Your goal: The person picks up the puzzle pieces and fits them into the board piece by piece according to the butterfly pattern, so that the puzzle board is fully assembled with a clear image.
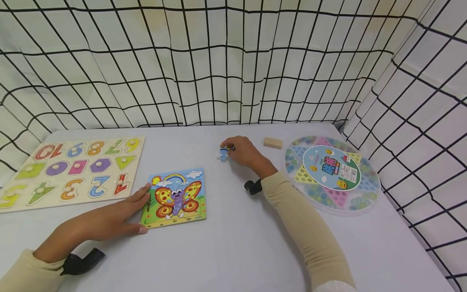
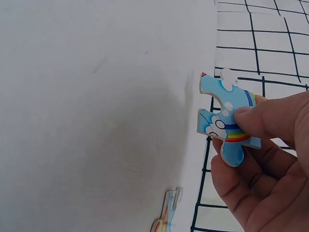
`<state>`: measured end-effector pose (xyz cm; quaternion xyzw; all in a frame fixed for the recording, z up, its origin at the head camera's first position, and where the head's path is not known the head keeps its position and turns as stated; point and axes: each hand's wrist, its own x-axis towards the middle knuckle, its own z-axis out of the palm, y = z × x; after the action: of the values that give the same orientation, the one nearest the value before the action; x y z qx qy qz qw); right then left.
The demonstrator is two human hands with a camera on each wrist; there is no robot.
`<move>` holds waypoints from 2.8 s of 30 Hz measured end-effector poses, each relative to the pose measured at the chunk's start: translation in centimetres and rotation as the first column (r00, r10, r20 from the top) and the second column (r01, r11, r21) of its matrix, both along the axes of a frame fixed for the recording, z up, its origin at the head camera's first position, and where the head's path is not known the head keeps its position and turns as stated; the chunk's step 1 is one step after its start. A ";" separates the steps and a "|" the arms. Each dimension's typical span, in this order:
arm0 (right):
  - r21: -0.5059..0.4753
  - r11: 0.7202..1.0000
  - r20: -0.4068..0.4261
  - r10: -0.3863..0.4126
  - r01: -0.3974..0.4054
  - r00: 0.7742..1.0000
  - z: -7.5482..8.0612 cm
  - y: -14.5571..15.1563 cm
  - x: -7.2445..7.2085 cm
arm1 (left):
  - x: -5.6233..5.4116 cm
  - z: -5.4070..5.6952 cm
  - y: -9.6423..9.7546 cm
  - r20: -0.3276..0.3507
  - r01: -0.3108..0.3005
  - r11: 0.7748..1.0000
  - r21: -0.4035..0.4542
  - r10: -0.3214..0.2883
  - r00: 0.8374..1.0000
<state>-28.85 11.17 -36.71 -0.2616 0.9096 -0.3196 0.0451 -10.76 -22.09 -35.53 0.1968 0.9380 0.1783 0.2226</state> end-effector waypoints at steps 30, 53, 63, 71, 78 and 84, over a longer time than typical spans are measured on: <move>-0.059 0.988 0.023 0.144 -0.143 0.989 0.8 -5.1 2.2 | -0.4 -0.3 0.0 -0.020 -0.030 0.999 0.023 0.030 0.999; -0.053 0.969 0.103 0.246 -0.241 0.964 0.7 -8.2 3.3 | -0.4 -0.4 -0.1 -0.011 -0.032 0.999 0.024 0.032 0.999; -0.046 0.964 0.168 0.266 -0.262 0.949 0.4 -9.9 4.2 | -0.4 -0.2 -0.1 0.021 -0.038 0.999 0.026 0.037 0.999; -0.032 0.955 0.180 0.297 -0.296 0.938 0.1 -10.8 4.7 | -0.5 -0.3 0.0 0.017 -0.027 0.999 0.023 0.026 1.000; 0.023 0.961 0.168 0.267 -0.274 0.949 0.2 -11.4 5.2 | -0.4 -0.3 -0.1 0.009 -0.031 0.999 0.024 0.031 0.999; 0.132 0.946 0.089 0.286 -0.296 0.954 0.2 -11.7 5.4 | -0.3 -0.5 -0.1 -0.007 -0.012 0.999 0.030 0.012 1.000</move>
<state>-23.48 -0.53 -36.53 -0.3780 0.8796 -0.2516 0.1415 -11.04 -22.22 -36.00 0.1951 0.9372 0.1927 0.2154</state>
